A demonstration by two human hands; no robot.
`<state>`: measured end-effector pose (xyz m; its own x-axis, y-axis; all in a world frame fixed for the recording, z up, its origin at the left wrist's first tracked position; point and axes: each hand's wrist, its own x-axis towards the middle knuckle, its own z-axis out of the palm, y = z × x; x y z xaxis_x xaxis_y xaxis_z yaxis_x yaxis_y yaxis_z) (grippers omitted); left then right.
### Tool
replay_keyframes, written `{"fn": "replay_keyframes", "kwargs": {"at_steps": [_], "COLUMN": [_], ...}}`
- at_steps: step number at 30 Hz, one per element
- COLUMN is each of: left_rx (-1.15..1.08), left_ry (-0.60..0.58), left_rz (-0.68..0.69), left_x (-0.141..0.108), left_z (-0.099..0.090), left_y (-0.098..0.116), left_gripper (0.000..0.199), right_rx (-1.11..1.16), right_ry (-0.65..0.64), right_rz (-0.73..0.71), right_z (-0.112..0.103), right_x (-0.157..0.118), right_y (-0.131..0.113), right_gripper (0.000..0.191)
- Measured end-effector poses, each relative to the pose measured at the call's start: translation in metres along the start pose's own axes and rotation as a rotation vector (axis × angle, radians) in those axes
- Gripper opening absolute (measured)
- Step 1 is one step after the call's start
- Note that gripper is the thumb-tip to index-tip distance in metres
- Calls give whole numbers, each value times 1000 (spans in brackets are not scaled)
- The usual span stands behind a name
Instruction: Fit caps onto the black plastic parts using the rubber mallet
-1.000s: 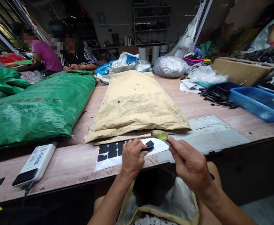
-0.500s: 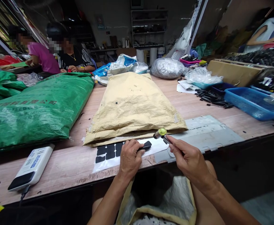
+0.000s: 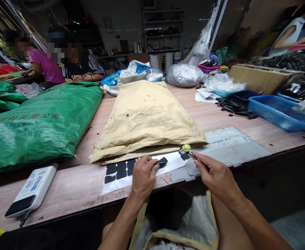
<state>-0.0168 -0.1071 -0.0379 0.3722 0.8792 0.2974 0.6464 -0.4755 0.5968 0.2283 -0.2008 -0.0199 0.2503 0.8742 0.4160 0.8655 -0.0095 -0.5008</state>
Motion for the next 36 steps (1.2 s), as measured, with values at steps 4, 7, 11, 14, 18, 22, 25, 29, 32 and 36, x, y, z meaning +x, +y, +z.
{"fn": "replay_keyframes", "kwargs": {"at_steps": [4, 7, 11, 14, 18, 22, 25, 29, 32, 36], "left_rx": [-38, -57, -54, -54, -57, -78, -106, -127, -110, -68], "left_ry": [-18, -22, -32, -52, -84, -100, -102, -108, -115, -106], "left_rz": [9, 28, 36, 24, -13, -29, -42, -44, -40, -30], "left_x": [0, 0, 0, 0, 0, 0, 1, 1, 0, 1], "left_z": [-2, -4, -5, -6, -8, -10, -11, -13, -13, -13], "left_y": [-1, 0, 1, 1, -1, -2, -2, 0, 1, 1], "left_gripper": [20, 22, 24, 29, 34, 35, 36, 36, 38, 35], "right_rx": [-66, -115, -68, 6, 53, 61, 73, 91, 96, 98], "right_ry": [-35, -99, -133, -129, -108, -105, -105, -95, -99, -117], "right_rz": [-224, -428, -547, -581, -576, -542, -529, -526, -523, -490], "right_z": [2, 1, 3, 7, 12, 13, 13, 14, 14, 14], "right_x": [13, 30, 53, 62, 62, 60, 60, 60, 60, 61], "right_y": [25, 42, 58, 63, 66, 68, 70, 71, 72, 72], "right_gripper": [31, 25, 22, 22, 22, 22, 21, 20, 21, 22]}}
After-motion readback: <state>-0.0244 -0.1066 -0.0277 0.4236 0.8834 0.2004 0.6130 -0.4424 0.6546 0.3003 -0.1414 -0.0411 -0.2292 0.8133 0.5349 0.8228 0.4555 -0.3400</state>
